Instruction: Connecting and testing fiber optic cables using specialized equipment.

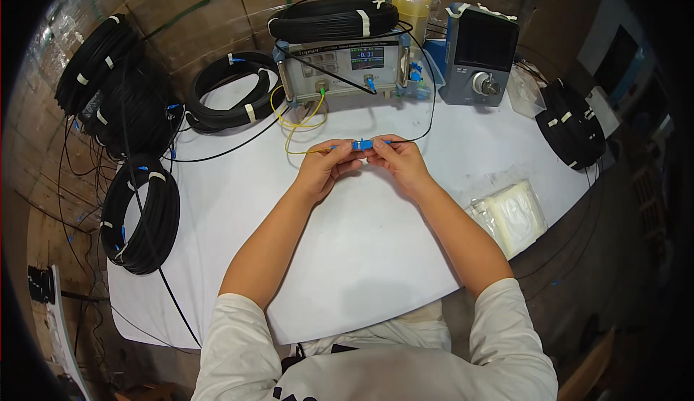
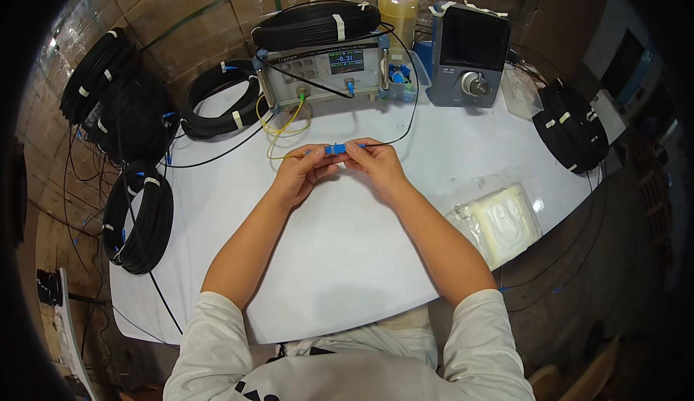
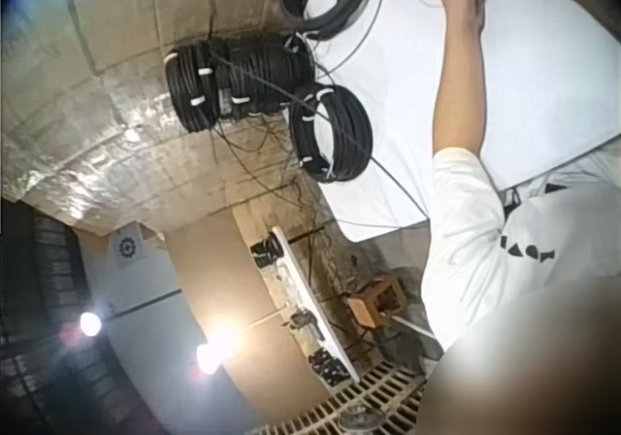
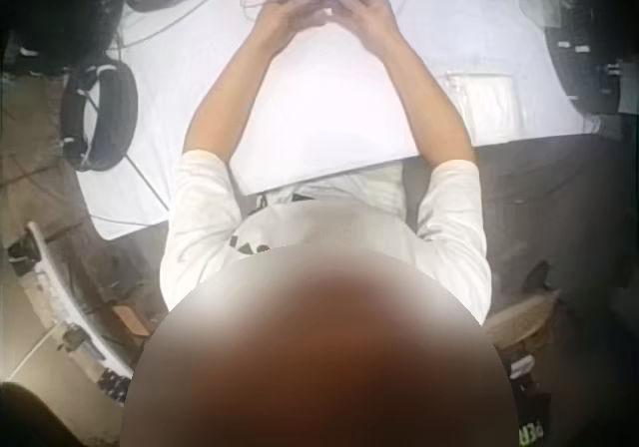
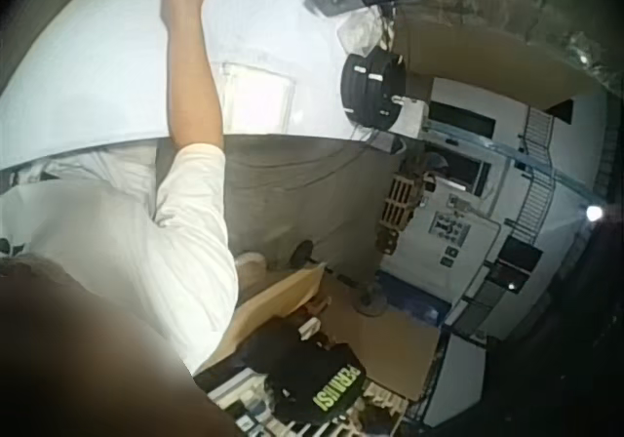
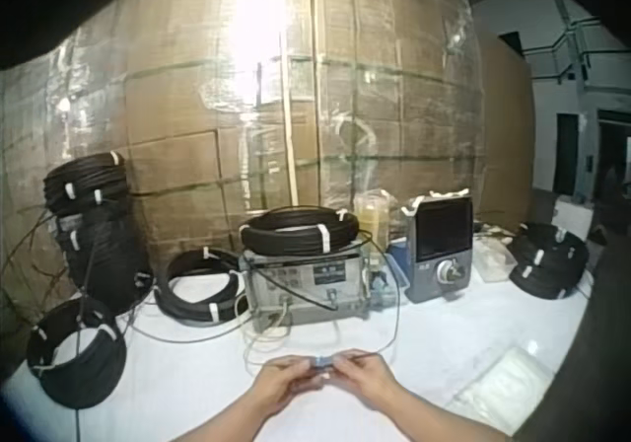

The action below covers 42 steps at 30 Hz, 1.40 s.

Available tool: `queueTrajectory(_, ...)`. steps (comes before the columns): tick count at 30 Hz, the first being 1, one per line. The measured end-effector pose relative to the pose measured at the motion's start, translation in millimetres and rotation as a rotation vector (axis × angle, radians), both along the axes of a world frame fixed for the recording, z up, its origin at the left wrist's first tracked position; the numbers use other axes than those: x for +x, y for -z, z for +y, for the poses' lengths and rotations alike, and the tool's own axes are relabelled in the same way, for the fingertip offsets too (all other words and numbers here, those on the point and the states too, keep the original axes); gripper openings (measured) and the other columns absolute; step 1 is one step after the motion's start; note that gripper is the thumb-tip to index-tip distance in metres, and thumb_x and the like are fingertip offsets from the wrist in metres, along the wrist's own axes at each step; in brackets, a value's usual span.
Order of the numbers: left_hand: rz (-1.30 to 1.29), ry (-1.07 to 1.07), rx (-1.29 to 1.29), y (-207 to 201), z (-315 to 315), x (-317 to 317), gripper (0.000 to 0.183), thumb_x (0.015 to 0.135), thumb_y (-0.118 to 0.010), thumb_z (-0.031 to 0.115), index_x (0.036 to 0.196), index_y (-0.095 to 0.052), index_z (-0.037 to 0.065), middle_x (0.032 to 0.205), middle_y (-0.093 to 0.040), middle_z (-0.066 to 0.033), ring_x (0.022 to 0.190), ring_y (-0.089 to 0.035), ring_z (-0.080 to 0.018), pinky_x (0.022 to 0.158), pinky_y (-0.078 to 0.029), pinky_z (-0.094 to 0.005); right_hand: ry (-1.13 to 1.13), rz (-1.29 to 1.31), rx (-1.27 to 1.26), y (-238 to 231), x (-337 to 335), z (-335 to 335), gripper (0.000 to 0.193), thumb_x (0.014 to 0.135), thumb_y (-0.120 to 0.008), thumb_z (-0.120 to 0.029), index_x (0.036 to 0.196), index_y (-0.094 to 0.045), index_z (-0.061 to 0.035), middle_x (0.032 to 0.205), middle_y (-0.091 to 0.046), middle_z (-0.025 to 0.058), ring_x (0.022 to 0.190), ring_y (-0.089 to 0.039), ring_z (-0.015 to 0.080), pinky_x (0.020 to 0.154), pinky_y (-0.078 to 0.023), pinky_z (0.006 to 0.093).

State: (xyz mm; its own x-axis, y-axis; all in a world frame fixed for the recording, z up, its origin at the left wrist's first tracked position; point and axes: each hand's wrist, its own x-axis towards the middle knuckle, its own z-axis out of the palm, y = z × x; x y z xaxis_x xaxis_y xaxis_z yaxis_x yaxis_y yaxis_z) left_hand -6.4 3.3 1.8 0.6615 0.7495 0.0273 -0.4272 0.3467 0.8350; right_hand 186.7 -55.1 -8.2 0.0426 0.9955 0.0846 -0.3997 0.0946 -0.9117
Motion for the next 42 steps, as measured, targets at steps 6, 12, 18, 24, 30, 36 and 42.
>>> queueTrajectory(6, 0.021, 0.013, -0.006, 1.7, 1.3, 0.9, 0.029, 0.093, -0.064, 0.017, 0.111, -0.062, -0.004, 0.112, -0.067, -0.0167, 0.105, -0.066, -0.0257, 0.085, -0.056, -0.0313, -0.017, 0.005, -0.002, 0.8, 3.2, -2.2, 0.026, 0.094, -0.065, -0.022, 0.107, -0.065, -0.0002, 0.098, -0.07, 0.0097, 0.085, -0.065, 0.0139, 0.081, -0.052, 0.0268)
queueTrajectory(12, 0.029, 0.039, 0.022, 6.1, 4.6, -1.4, 0.03, 0.094, -0.063, 0.021, 0.112, -0.061, -0.002, 0.116, -0.066, -0.0173, 0.111, -0.064, -0.0279, 0.088, -0.055, -0.0316, -0.037, 0.021, 0.0, -0.8, 2.6, -3.1, 0.026, 0.094, -0.064, -0.021, 0.107, -0.065, 0.001, 0.098, -0.07, 0.0101, 0.088, -0.065, 0.015, 0.082, -0.053, 0.0275)
queueTrajectory(18, 0.05, 0.021, 0.023, 3.9, 3.0, -0.4, 0.029, 0.094, -0.063, 0.02, 0.112, -0.061, -0.002, 0.115, -0.066, -0.0159, 0.108, -0.065, -0.0269, 0.087, -0.056, -0.031, -0.036, 0.028, 0.012, 2.6, 3.8, -2.9, 0.024, 0.094, -0.065, -0.02, 0.107, -0.065, 0.0003, 0.096, -0.069, 0.0093, 0.086, -0.064, 0.015, 0.082, -0.053, 0.0286)
queueTrajectory(24, 0.023, 0.001, 0.008, -0.7, -1.4, 2.8, 0.029, 0.093, -0.065, 0.017, 0.112, -0.062, -0.004, 0.11, -0.067, -0.016, 0.103, -0.067, -0.024, 0.084, -0.057, -0.0291, -0.036, 0.019, 0.012, 2.0, 5.4, -2.5, 0.024, 0.094, -0.065, -0.02, 0.107, -0.064, -0.0008, 0.097, -0.069, 0.009, 0.086, -0.064, 0.014, 0.082, -0.053, 0.0276)
queueTrajectory(30, 0.042, -0.033, 0.013, 0.7, -1.8, 3.2, 0.03, 0.092, -0.066, 0.018, 0.111, -0.062, -0.005, 0.108, -0.068, -0.0145, 0.1, -0.067, -0.0229, 0.082, -0.057, -0.0299, -0.018, -0.013, 0.011, 0.4, 1.0, -2.7, 0.022, 0.093, -0.066, -0.018, 0.106, -0.063, -0.0005, 0.095, -0.069, 0.008, 0.086, -0.065, 0.0121, 0.081, -0.053, 0.0255)
queueTrajectory(36, 0.122, -0.185, 0.119, 3.0, -6.4, 13.0, 0.032, 0.089, -0.07, 0.017, 0.113, -0.062, -0.003, 0.102, -0.068, -0.0122, 0.091, -0.068, -0.0191, 0.081, -0.055, -0.028, 0.025, -0.048, 0.022, 3.4, -1.3, -1.1, 0.02, 0.092, -0.067, -0.015, 0.105, -0.063, -0.0001, 0.094, -0.069, 0.0076, 0.083, -0.065, 0.0114, 0.078, -0.053, 0.0244)
queueTrajectory(42, 0.13, -0.179, 0.114, 5.6, -4.1, 12.2, 0.029, 0.089, -0.07, 0.017, 0.109, -0.063, -0.003, 0.1, -0.068, -0.0121, 0.091, -0.067, -0.0187, 0.082, -0.055, -0.0283, 0.056, -0.023, 0.017, 3.8, -1.9, 0.3, 0.024, 0.09, -0.07, -0.017, 0.106, -0.064, -0.0001, 0.092, -0.069, 0.0072, 0.081, -0.064, 0.0116, 0.076, -0.052, 0.0244)
